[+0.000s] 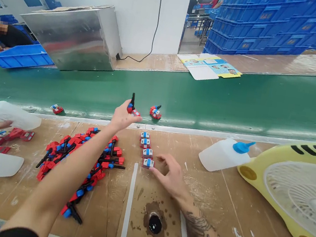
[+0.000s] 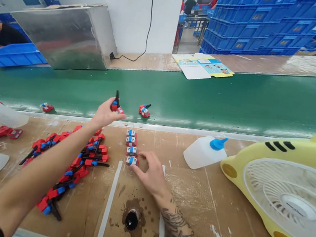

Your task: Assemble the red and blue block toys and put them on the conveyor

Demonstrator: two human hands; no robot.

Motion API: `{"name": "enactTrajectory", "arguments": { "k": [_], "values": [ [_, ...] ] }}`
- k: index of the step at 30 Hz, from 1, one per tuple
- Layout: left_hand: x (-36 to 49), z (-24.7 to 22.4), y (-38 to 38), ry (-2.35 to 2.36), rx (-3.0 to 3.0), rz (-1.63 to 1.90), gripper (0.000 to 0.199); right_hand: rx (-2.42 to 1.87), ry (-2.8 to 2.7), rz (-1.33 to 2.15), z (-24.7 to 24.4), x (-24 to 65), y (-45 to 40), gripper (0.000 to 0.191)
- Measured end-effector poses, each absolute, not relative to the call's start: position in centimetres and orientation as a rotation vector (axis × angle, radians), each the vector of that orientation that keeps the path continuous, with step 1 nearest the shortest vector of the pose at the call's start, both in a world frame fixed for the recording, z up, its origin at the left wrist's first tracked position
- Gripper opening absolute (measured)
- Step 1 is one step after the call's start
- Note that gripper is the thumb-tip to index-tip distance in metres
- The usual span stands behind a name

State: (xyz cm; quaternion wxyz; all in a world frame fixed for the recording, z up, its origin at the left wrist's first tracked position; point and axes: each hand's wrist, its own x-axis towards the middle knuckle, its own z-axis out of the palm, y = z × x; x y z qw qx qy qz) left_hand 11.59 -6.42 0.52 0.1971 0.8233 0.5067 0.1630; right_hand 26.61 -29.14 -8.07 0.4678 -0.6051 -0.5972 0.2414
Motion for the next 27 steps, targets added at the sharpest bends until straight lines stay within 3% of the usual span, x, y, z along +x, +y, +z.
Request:
{"name": "enactTrajectory", "arguments": {
  "k": [4, 8, 10, 13, 16, 18, 21, 27],
  "values": [
    [13.5, -0.1, 1.0, 1.489, 2.394, 0.046, 0.076, -1.508, -1.57, 0.629, -10.4, 26.7, -29.2, 0.032],
    [15.4, -1.5, 3.9, 1.543, 2.345, -0.253, 0.036, -1.529, -1.618, 0.605, -10.9, 26.2, -28.8, 0.021],
    [16.0, -2.1, 4.5, 1.546, 2.316, -0.318, 0.028, -1.508, -1.604, 0.624, -10.9, 26.4, -28.7, 0.018],
    [16.0, -2.8, 4.2, 1.547, 2.316, -0.279, 0.041, -1.439, -1.572, 0.661, -11.1, 26.9, -28.7, 0.015],
    [14.8, -3.0, 2.5, 1.534, 2.357, -0.146, 0.083, -1.351, -1.467, 0.731, -11.7, 27.4, -28.9, 0.016],
    [13.0, -2.4, 0.7, 1.518, 2.386, -0.061, 0.094, -1.269, -1.312, 0.842, -12.2, 27.7, -29.1, 0.019],
    [8.6, 0.0, -3.4, 1.488, 2.444, 0.044, 0.078, -1.117, -1.058, 1.03, -12.7, 28.1, -29.3, 0.026],
    [-5.9, 4.7, -17.6, 1.268, 2.7, 0.069, 0.025, -0.947, -0.653, 1.115, -12.7, 29.1, -28.6, 0.028]
  ]
}}
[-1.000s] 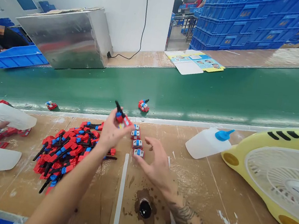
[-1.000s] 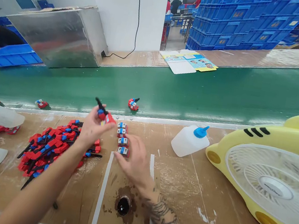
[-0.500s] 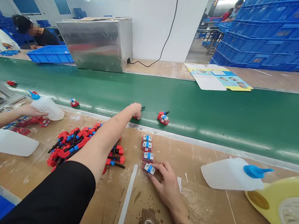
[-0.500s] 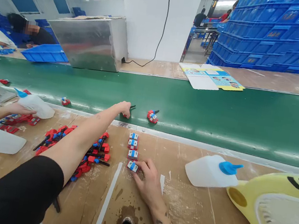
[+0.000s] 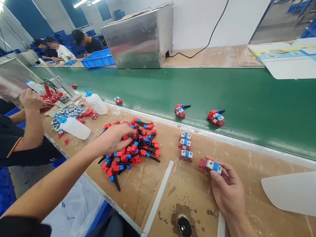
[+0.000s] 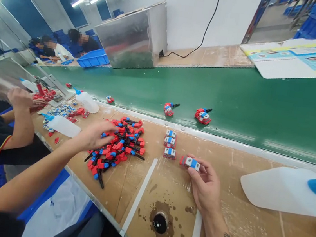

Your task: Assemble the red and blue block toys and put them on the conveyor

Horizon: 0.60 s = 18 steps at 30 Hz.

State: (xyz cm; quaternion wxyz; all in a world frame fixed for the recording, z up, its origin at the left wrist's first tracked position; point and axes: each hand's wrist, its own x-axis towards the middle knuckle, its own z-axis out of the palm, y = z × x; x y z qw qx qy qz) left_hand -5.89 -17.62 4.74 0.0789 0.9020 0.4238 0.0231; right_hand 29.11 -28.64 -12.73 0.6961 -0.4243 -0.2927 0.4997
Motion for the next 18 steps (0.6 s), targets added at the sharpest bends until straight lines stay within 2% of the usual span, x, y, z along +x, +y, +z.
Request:
{"name": "enactTrajectory", "arguments": {
  "k": [5, 8, 10, 13, 15, 18],
  "values": [
    [-14.4, -0.4, -26.9, 1.081, 2.898, -0.448, 0.035, -0.867, -0.418, 1.194, -13.0, 29.4, -27.6, 0.026],
    [-16.1, -3.8, -28.5, 1.098, 2.997, -0.548, 0.041, -0.828, -0.38, 1.282, -11.8, 29.1, -27.9, 0.028],
    [-16.7, -4.9, -28.5, 1.071, 3.067, -0.454, 0.038, -0.78, -0.392, 1.345, -10.4, 28.8, -29.0, 0.033],
    [-17.2, -5.3, -28.0, 0.98, 3.069, -0.102, 0.037, -0.697, -0.426, 1.43, -8.2, 28.0, -31.3, 0.044],
    [-16.6, -5.1, -28.0, 0.949, 2.862, 0.154, 0.034, -0.654, -0.448, 1.477, -7.3, 27.4, -32.9, 0.048],
    [-13.2, -4.6, -29.0, 1.076, 2.227, 0.428, 0.033, -0.612, -0.466, 1.514, -7.1, 26.6, -34.8, 0.052]
  ]
}}
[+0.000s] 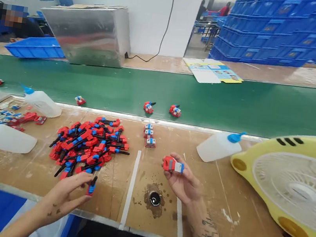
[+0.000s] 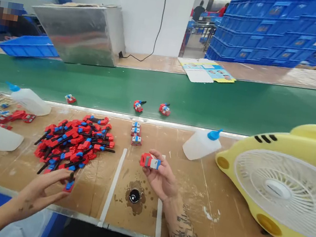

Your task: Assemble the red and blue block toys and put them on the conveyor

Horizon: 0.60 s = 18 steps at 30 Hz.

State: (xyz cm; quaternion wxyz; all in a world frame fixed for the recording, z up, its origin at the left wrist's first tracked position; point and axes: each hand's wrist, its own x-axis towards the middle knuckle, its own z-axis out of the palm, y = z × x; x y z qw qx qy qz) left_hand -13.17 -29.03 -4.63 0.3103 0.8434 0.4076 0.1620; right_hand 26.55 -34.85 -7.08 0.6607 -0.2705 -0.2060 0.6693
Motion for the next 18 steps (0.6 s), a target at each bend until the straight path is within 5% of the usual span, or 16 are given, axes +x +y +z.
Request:
{"name": "enactTrajectory", "arguments": {
  "k": [7, 13, 18],
  "values": [
    [-0.9, -4.7, -32.4, 0.796, 0.91, 0.767, 0.044, -0.633, -0.415, 1.502, -8.1, 25.9, -37.4, 0.05],
    [1.6, -4.3, -33.1, 0.6, 0.703, 0.699, 0.042, -0.918, -0.654, 1.353, -8.8, 27.1, -39.4, 0.052],
    [1.8, -4.4, -32.9, 0.64, 0.685, 0.743, 0.045, -1.083, -0.726, 1.283, -9.4, 28.1, -39.9, 0.073]
  ]
}}
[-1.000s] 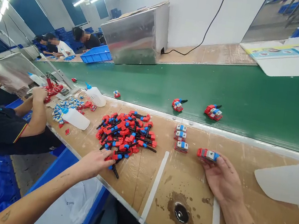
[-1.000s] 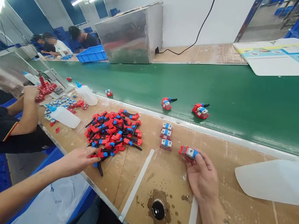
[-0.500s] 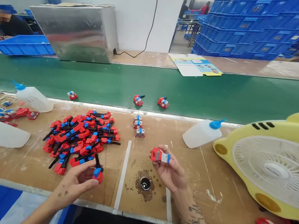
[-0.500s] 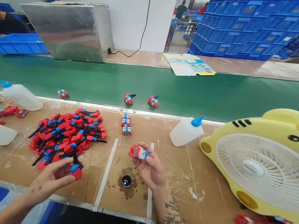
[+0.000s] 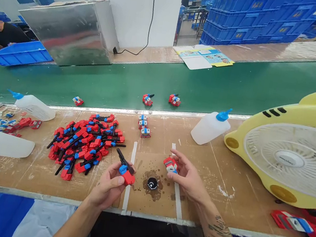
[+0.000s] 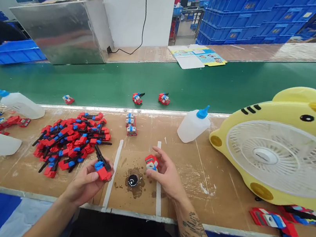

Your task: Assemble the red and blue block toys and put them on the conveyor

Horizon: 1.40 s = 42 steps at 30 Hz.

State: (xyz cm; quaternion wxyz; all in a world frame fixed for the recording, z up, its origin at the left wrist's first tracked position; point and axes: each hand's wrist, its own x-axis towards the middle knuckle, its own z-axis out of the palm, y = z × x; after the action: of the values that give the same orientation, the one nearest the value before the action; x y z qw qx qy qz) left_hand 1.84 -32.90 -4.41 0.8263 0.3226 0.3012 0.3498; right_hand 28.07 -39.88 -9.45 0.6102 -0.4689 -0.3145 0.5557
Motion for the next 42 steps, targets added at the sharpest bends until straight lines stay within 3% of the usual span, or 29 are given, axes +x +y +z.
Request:
{"name": "enactTrajectory", "arguments": {
  "k": [8, 22, 26, 32, 37, 42],
  "values": [
    [2.5, -5.0, -32.6, 0.659, 0.741, 0.706, 0.042, -1.033, -0.597, 1.366, -10.0, 28.3, -39.8, 0.057],
    [2.3, -5.2, -31.8, 0.728, 0.69, 0.736, 0.04, -1.097, -0.471, 1.318, -10.3, 28.5, -39.5, 0.054],
    [-2.9, -4.5, -31.0, 0.922, 0.764, 0.867, 0.036, -1.202, -0.451, 1.343, -11.1, 29.0, -39.6, 0.057],
    [-18.1, -2.9, -27.9, 1.833, 1.32, 1.071, 0.064, -1.361, -0.401, 1.35, -13.4, 29.7, -39.1, 0.062],
    [-26.2, -3.9, -24.9, 2.207, 1.368, 0.881, 0.047, -1.385, -0.441, 1.318, -15.2, 30.0, -39.4, 0.057],
    [-26.2, -4.4, -25.0, 2.344, 1.593, 0.767, 0.042, -1.421, -0.397, 1.301, -15.4, 29.9, -39.6, 0.058]
  ]
}}
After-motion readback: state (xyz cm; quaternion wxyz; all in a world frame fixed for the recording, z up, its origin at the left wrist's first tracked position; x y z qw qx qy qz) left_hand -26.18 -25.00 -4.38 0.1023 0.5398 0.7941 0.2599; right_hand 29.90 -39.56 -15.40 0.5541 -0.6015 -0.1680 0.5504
